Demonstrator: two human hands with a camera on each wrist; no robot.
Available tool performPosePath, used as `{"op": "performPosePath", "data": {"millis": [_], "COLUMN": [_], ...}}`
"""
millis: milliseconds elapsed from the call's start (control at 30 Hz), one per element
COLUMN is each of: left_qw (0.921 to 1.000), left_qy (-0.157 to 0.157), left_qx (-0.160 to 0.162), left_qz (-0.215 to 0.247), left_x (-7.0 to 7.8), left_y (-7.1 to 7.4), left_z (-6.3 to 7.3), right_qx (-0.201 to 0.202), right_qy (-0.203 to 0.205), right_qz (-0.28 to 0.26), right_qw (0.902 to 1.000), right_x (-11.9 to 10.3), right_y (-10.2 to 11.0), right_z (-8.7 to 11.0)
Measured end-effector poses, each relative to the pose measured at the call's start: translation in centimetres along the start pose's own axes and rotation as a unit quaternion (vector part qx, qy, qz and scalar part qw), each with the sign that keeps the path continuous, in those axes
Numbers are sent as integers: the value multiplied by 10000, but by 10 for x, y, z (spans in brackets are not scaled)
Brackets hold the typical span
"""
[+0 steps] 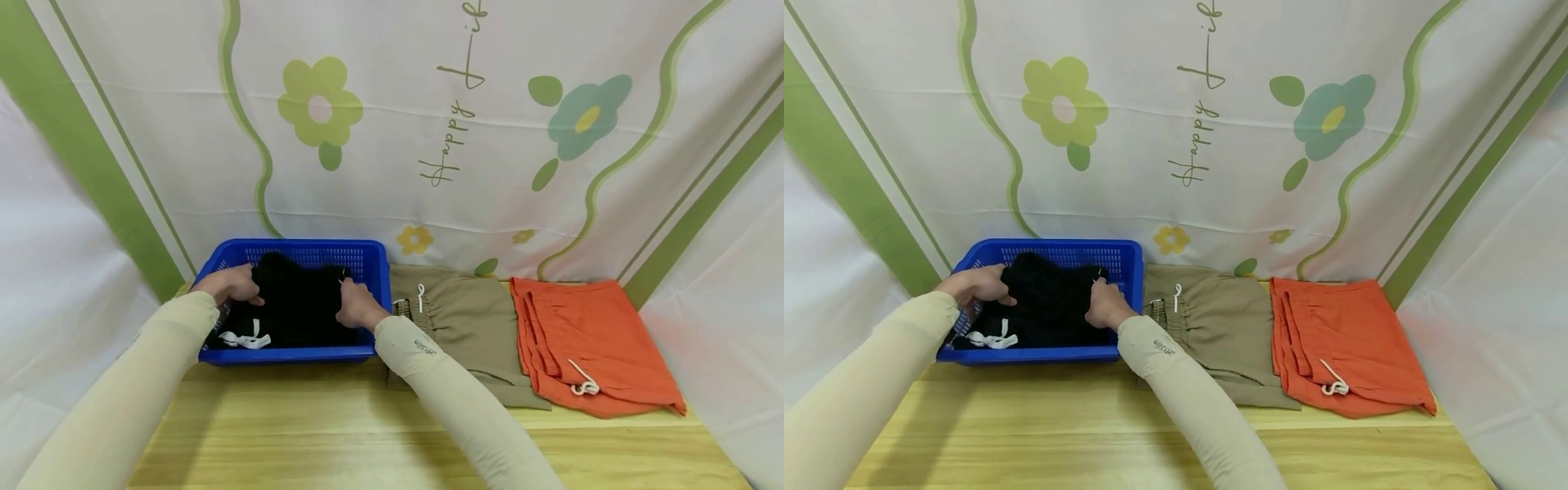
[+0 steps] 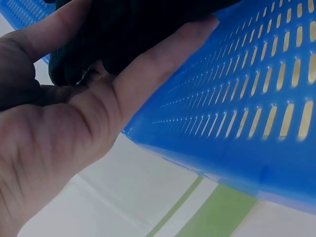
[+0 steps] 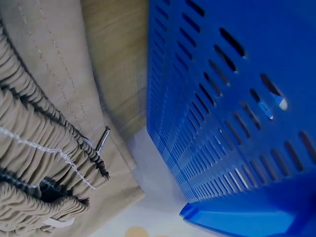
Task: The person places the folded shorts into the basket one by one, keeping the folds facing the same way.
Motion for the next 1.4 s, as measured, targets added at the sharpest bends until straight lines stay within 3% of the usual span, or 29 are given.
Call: {"op": "performPosePath", "data": {"millis": [167, 367, 600, 967, 1233, 1400], "left_qw": [9986, 9986, 9984, 9955, 9952, 9925], "left_qy": [-78, -29, -46, -188, -214, -345], "left_qx": [136, 142, 140, 133, 17, 113], "left_qz": [-507, -503, -552, -921, -956, -1170], "left_x": [1, 0, 3, 11, 11, 17], "left_y": [5, 6, 5, 3, -2, -2], "left_z": [-1, 1, 4, 6, 8, 17], "right_qx": [-151, -441, -98, 416, 172, 44], "right_qy": [-49, -160, -256, -191, 36, 55], "right_qz": [20, 60, 412, 350, 515, 616], "right_qw": [9999, 9989, 9988, 9983, 9985, 9981], "right_x": [0, 1, 0, -3, -5, -8], "right_y": [-3, -7, 1, 11, 5, 3], "right_z": [-2, -5, 1, 4, 4, 7]}}
Point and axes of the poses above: each hand's wrist, its own z-axis away from the middle knuckle, its own y-axis out of the back of the hand, x = y × z, the point moved 10 cm from there along -z, towards the middle knuckle, and after that the axes turned 9 degrees about z, right-handed, at the moved point
